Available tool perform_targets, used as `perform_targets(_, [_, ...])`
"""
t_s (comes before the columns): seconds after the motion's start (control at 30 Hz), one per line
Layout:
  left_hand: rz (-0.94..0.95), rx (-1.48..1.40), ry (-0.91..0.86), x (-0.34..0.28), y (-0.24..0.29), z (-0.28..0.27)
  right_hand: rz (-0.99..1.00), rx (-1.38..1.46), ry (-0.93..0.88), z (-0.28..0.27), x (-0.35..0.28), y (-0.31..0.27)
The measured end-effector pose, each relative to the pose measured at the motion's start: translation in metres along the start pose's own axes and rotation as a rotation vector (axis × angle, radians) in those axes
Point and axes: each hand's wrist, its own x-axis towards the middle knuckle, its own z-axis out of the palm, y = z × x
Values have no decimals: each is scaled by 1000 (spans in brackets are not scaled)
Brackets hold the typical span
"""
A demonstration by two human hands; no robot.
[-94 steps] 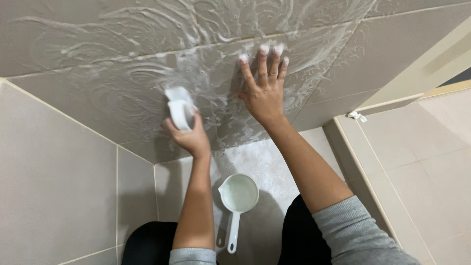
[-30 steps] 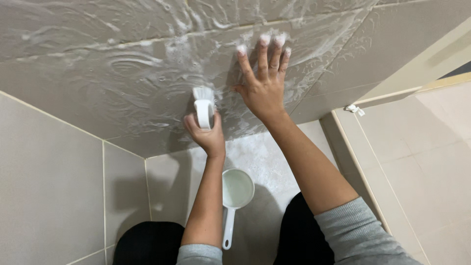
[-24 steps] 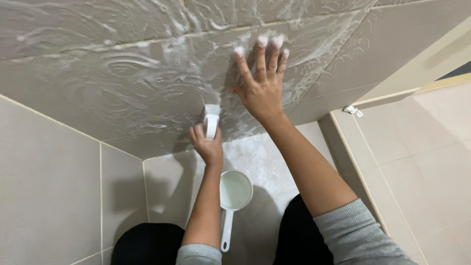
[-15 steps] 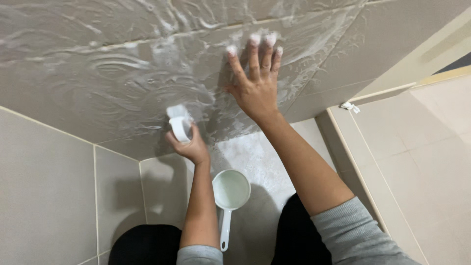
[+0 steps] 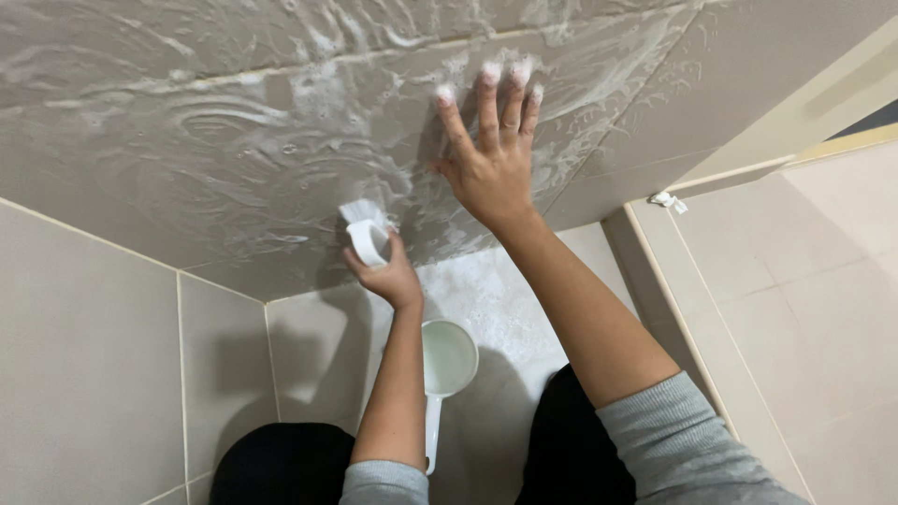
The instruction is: The person scrubs a tiled wall with a white brush and soapy water. They use their left hand to steady themselves against the wall while scrubbing with their right hand. A white scoop is visible on the floor nearby.
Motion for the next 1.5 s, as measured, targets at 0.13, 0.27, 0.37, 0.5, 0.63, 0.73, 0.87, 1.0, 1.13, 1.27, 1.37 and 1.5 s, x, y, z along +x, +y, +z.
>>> perform_targets(0.13, [190,23,-102,6,37,-3,-72,62,130,8,-2,-8])
perform_targets(0.27, [271,10,-164,14,23,-3,-281,-49,186,27,-14,-23])
perform_targets(0.37, [297,95,-212,5,-8,-10,-311,-86,129,38,-22,-25])
perform_targets(0.5, [361,108,-174,11,-1,-6,-316,-93,201,49,-22,-22])
perform_targets(0.63, [318,27,-97,27,2,-11,-310,-98,213,51,-22,-23])
perform_targets(0.73, [129,25,-84,13,-23,-12,-316,-102,204,52,-22,-22])
perform_targets(0.87, [-44,-33,52,3,-14,8,-309,-99,219,53,-21,-22])
perform_targets(1.0, [-95,-14,157,24,31,4,-304,-96,213,48,-20,-24])
perform_targets(1.13, [-266,-70,224,26,-21,0,-303,-101,218,49,-21,-22])
perform_targets(1.27, [-486,-205,208,26,12,6,-314,-83,237,48,-19,-23])
perform_targets(1.37, [-530,-215,169,41,59,-6,-298,-90,219,51,-22,-26])
perform_targets(1.5, [-586,-277,255,60,-3,-10,-299,-113,200,53,-23,-25])
